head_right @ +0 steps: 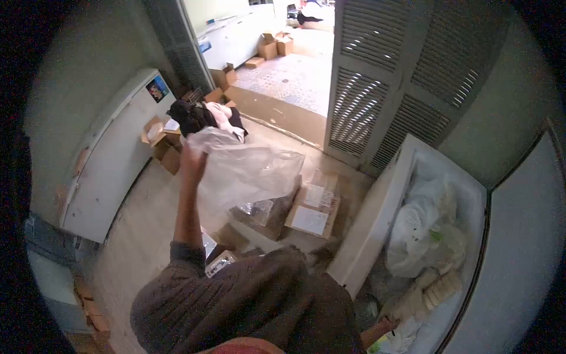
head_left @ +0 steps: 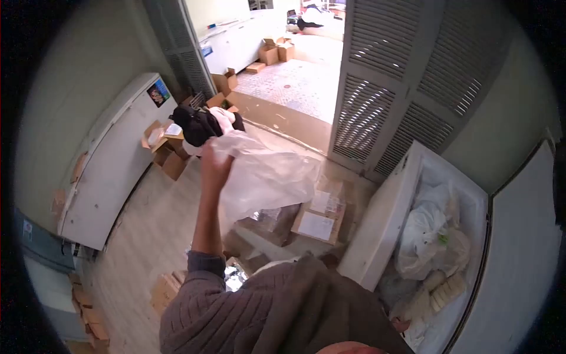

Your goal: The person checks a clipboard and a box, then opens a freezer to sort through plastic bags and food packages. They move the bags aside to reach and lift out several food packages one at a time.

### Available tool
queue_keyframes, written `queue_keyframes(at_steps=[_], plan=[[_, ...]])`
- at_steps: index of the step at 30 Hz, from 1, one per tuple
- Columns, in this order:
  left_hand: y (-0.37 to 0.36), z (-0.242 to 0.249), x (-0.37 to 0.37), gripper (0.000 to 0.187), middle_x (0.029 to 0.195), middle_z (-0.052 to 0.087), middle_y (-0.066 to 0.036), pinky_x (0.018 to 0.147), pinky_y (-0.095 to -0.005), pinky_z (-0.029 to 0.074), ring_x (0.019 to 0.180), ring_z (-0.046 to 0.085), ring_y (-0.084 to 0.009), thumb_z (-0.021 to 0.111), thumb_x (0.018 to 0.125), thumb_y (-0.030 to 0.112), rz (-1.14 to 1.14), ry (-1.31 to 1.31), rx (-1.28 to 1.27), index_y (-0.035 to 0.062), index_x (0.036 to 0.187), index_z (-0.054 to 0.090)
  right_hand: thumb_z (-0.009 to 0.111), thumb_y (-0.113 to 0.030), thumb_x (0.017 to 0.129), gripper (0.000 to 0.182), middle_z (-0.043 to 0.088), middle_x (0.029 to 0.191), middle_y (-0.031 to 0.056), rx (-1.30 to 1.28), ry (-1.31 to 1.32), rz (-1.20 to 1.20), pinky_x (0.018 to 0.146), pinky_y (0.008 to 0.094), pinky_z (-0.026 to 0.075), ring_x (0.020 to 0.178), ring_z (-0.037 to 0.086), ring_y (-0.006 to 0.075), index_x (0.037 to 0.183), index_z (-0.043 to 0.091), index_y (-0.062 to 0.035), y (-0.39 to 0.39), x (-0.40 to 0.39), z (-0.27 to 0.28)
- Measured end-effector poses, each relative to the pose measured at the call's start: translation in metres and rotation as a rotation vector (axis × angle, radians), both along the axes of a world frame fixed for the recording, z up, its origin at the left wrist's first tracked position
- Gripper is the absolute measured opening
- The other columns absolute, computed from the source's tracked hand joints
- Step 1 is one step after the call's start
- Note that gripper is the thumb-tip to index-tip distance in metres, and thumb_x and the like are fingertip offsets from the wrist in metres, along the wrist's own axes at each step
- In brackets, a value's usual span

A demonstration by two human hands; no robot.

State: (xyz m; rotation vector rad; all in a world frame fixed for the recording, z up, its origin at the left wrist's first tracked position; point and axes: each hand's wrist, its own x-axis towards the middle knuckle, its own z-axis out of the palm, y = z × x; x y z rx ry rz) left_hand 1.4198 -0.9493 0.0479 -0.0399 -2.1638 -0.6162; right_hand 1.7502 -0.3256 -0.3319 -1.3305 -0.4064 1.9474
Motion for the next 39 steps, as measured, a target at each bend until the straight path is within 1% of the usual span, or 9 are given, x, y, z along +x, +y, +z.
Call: queue_keyframes(at_steps=[5,8,12,18,23,25,27,36,39], plan=[[-0.122,0.009,0.047,0.052,0.084,0.050,-0.017,0.075,-0.0360,0.037,0.083,0.047,-0.0323,0.055,0.070,0.045,0.575,0.177,0.077,-0.0022,0.089,0.047,0.049,-0.035,0.074,0.027,0.050,0.062,0.0024,-0.150,0.179,0.093,0.047,0.0307,0.040,0.059,0.049,0.0164,0.085,0.052,-0.0108,0.012,-0.018,-0.081],[-0.129,0.032,0.076,0.048,0.090,0.051,-0.016,0.077,-0.0351,0.036,0.088,0.048,-0.0286,0.058,0.070,0.041,0.427,0.196,0.377,-0.0005,0.092,0.049,0.048,-0.035,0.075,0.023,0.046,0.059,0.0025,-0.379,0.006,-0.194,0.040,0.0279,0.033,0.053,0.044,0.0162,0.076,0.050,-0.0119,-0.042,-0.065,0.034],[-0.135,0.005,0.072,0.051,0.089,0.050,-0.015,0.078,-0.0338,0.036,0.088,0.048,-0.0277,0.058,0.068,0.043,0.409,0.102,0.348,0.0009,0.096,0.050,0.051,-0.034,0.074,0.023,0.049,0.064,0.0048,-0.401,0.113,-0.060,0.041,0.0285,0.033,0.050,0.040,0.0162,0.075,0.050,-0.0112,-0.011,-0.036,0.027],[-0.109,-0.001,0.059,0.045,0.087,0.047,-0.013,0.074,-0.0339,0.037,0.081,0.048,-0.0270,0.060,0.068,0.042,0.329,0.191,0.422,0.0018,0.087,0.055,0.047,-0.026,0.077,0.017,0.049,0.063,0.0074,-0.199,0.150,-0.217,0.047,0.0275,0.038,0.047,0.039,0.0172,0.086,0.052,-0.0119,0.015,0.007,0.006],[-0.101,-0.006,0.052,0.039,0.083,0.047,-0.012,0.071,-0.0312,0.038,0.079,0.049,-0.0236,0.063,0.067,0.031,0.163,0.218,0.548,-0.0015,0.086,0.052,0.045,-0.020,0.079,0.015,0.046,0.058,0.0076,-0.219,1.018,0.777,0.046,0.0273,0.038,0.044,0.035,0.0167,0.085,0.052,-0.0077,0.040,0.048,-0.048],[-0.099,-0.006,0.055,0.040,0.083,0.046,-0.010,0.071,-0.0306,0.037,0.079,0.048,-0.0219,0.064,0.067,0.030,0.132,0.237,0.529,-0.0015,0.086,0.049,0.045,-0.020,0.079,0.015,0.045,0.058,0.0077,-0.238,0.495,0.320,0.045,0.0274,0.038,0.044,0.035,0.0168,0.084,0.051,-0.0076,0.040,0.042,-0.047],[-0.102,-0.007,0.058,0.041,0.083,0.045,-0.009,0.072,-0.0300,0.037,0.079,0.047,-0.0202,0.065,0.066,0.029,0.110,0.258,0.510,-0.0016,0.086,0.046,0.045,-0.021,0.079,0.016,0.045,0.057,0.0077,-0.229,0.224,0.147,0.045,0.0276,0.038,0.044,0.035,0.0168,0.084,0.051,-0.0076,0.033,0.029,-0.037],[-0.108,-0.014,0.066,0.064,0.080,0.035,-0.004,0.067,-0.0240,0.035,0.071,0.038,-0.0123,0.068,0.052,0.051,-0.233,0.523,0.497,0.0071,0.081,0.031,0.044,-0.024,0.079,0.018,0.043,0.055,0.0079,-0.248,0.085,0.116,0.044,0.0281,0.036,0.043,0.035,0.0169,0.082,0.049,-0.0073,0.027,0.005,-0.018],[-0.101,-0.007,0.068,0.059,0.080,0.036,-0.004,0.067,-0.0258,0.036,0.071,0.039,-0.0138,0.066,0.057,0.048,-0.269,0.634,0.430,0.0074,0.082,0.032,0.043,-0.025,0.079,0.019,0.043,0.055,0.0080,-0.254,0.069,0.118,0.043,0.0283,0.036,0.043,0.035,0.0169,0.082,0.048,-0.0072,0.027,0.002,-0.016]])
